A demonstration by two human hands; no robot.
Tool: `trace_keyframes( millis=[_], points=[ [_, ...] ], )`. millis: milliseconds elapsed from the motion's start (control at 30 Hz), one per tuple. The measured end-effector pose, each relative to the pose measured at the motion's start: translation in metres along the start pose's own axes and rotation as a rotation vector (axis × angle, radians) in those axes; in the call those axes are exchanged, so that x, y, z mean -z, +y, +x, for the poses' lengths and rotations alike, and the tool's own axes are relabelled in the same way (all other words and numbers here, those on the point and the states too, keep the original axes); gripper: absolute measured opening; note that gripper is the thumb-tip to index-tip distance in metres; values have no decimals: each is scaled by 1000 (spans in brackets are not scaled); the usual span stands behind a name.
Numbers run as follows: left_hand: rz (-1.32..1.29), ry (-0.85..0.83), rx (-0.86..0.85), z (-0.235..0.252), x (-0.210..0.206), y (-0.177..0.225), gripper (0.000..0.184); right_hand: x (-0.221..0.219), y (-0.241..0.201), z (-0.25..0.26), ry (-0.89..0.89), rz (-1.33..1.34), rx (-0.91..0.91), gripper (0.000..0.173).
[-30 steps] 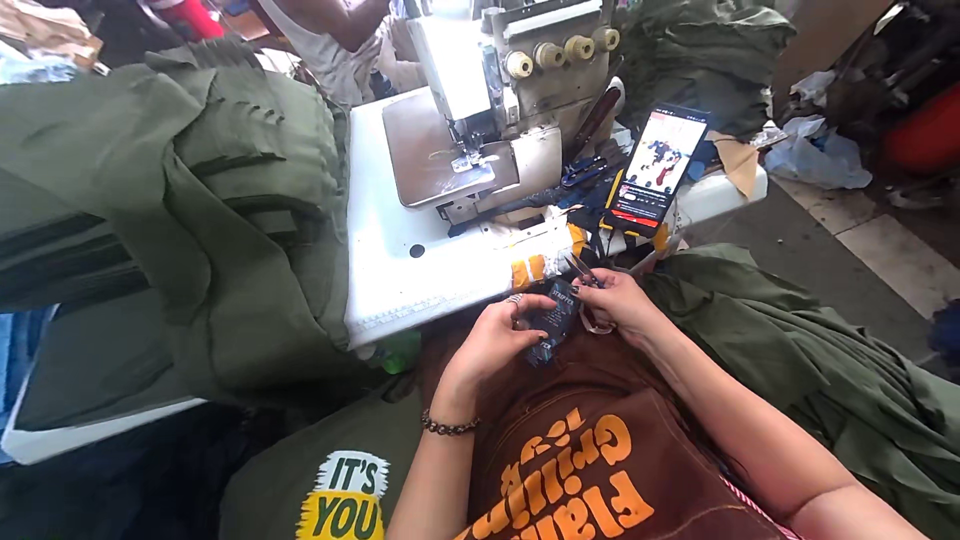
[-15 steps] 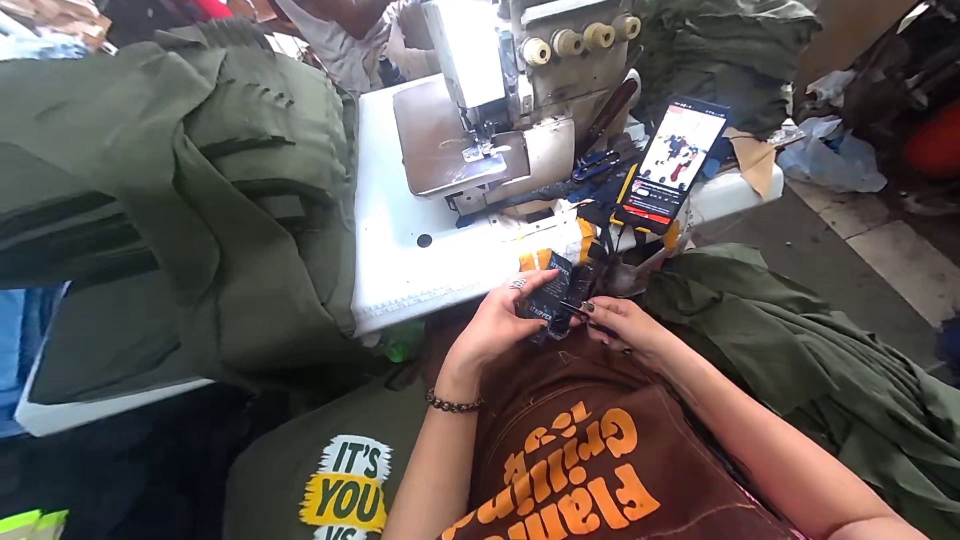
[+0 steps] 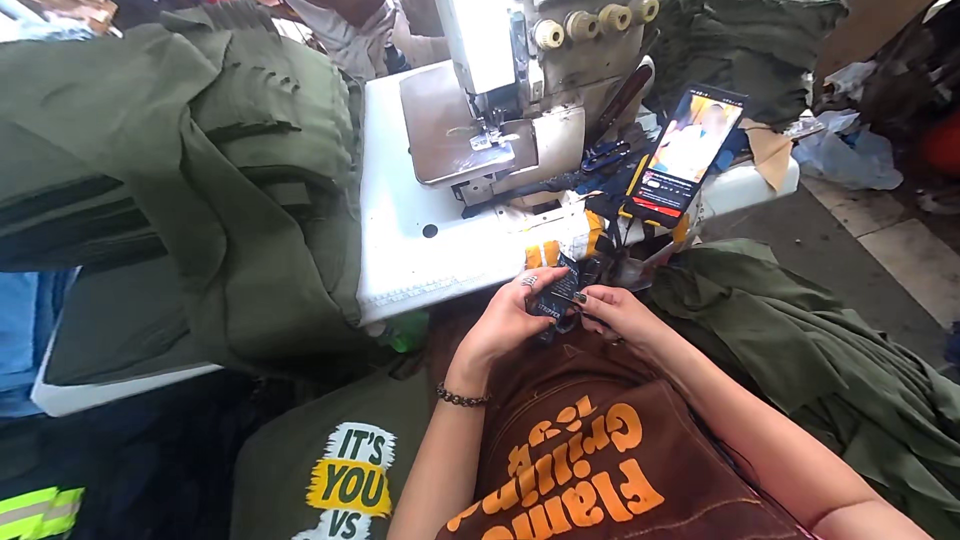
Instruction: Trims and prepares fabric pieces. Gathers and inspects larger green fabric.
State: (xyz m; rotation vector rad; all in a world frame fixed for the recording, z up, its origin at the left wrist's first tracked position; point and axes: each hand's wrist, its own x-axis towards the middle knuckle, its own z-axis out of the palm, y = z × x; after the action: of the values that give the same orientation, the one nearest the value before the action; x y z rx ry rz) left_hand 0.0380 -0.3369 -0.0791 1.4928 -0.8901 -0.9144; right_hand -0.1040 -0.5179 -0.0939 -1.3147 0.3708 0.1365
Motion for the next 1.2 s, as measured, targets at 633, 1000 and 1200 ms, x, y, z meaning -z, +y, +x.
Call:
trace_keyframes(
  millis=[633, 1000, 1200],
  points=[
    [-3, 26, 15, 0, 2, -5, 74, 3, 1, 0, 10, -40, -11, 22],
    [88, 92, 143, -2, -4, -2, 80, 1, 8, 10, 42, -136, -160, 26],
    [24, 105, 113, 1, -8, -3, 91, -4, -1, 3, 10, -63, -104, 16]
  ],
)
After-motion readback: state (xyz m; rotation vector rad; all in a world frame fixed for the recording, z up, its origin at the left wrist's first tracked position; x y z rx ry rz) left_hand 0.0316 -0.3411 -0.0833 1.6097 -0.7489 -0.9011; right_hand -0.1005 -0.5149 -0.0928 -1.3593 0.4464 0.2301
